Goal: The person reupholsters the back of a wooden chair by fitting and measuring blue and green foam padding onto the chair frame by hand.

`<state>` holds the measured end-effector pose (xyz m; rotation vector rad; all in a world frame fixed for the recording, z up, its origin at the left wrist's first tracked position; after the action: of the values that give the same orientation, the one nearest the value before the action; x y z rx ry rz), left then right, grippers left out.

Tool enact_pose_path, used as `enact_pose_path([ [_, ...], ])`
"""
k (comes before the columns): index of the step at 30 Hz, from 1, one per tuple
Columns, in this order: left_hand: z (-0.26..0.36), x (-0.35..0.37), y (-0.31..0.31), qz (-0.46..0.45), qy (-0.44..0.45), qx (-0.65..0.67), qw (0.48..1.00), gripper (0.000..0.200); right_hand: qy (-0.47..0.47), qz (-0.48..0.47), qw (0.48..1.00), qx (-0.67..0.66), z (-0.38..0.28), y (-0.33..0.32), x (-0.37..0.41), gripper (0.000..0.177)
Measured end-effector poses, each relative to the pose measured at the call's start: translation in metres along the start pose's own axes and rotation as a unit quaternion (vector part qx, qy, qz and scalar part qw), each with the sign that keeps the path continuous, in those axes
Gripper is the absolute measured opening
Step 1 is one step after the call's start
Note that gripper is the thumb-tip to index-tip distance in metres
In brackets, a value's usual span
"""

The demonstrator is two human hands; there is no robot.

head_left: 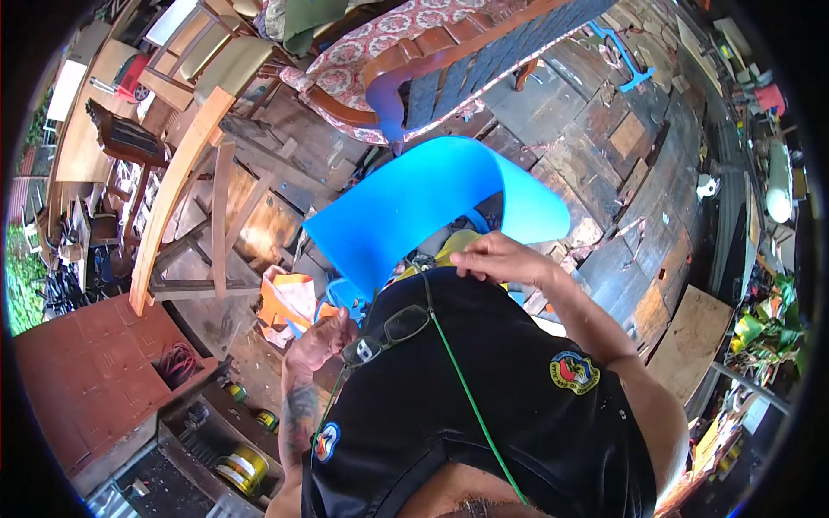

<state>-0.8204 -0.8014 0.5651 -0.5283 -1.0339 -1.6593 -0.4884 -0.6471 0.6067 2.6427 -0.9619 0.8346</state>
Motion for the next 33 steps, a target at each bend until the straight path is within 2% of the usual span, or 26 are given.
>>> enact_pose_path([
  [2,0.02,0.007,0.018,-0.015,0.007,-0.018,1.0,0.055,-0.09,0.023,0.994,0.053,-0.02,0.003,-0.001,0.057],
  [4,0.035,0.01,0.027,-0.021,0.048,0.0,0.999,0.049,-0.115,0.01,0.993,0.034,-0.038,0.009,0.0,0.056],
  [5,0.039,0.012,0.029,-0.006,0.049,0.016,0.999,0.04,-0.093,-0.008,0.995,0.038,-0.038,0.011,-0.002,0.056],
  [6,0.045,0.013,0.035,-0.009,0.052,0.015,0.999,0.04,-0.068,-0.027,0.996,0.041,-0.036,0.014,-0.002,0.056],
  [8,0.062,0.016,0.046,0.012,0.111,-0.024,0.993,0.038,-0.07,-0.036,0.996,0.036,-0.034,0.016,-0.001,0.05],
  [10,0.061,0.014,0.045,0.003,0.114,0.014,0.993,0.033,-0.084,-0.064,0.993,-0.045,-0.033,0.019,0.003,0.041],
  [11,0.063,0.015,0.046,-0.017,0.136,0.038,0.99,0.028,-0.046,-0.065,0.996,-0.044,-0.035,0.02,0.006,0.036],
  [12,0.063,0.015,0.046,-0.036,0.156,0.062,0.985,0.023,-0.047,-0.065,0.996,-0.046,-0.037,0.022,0.008,0.036],
  [14,0.057,0.013,0.041,-0.013,0.161,0.077,0.984,0.022,-0.064,-0.064,0.994,-0.062,-0.039,0.026,0.007,0.036],
  [16,0.055,0.012,0.044,-0.021,0.184,0.146,0.972,0.021,-0.062,-0.064,0.994,-0.061,-0.036,0.029,0.005,0.035],
  [19,0.044,0.011,0.04,0.009,0.205,0.142,0.968,0.02,-0.062,-0.063,0.995,-0.052,-0.031,0.029,0.002,0.034],
  [23,0.037,0.014,0.036,-0.009,0.17,0.132,0.977,0.02,-0.071,-0.068,0.994,-0.043,-0.027,0.027,0.003,0.034],
  [32,0.047,0.017,0.049,-0.011,0.197,0.143,0.97,0.02,-0.09,-0.077,0.99,-0.071,-0.025,0.028,0.005,0.036],
  [33,0.045,0.017,0.048,0.021,0.182,0.147,0.972,0.02,-0.091,-0.075,0.99,-0.072,-0.023,0.027,0.007,0.036],
])
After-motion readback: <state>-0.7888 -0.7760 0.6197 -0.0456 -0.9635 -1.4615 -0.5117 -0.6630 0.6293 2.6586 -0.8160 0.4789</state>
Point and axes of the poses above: each hand's wrist, its own x-axis away from the middle knuckle, its own y-axis out of the palm, z = x × y, the point moved 5 cm from there along -x, towards the middle knuckle, and after that the axes turned 3 degrees about -y, right-handed, at the moved point
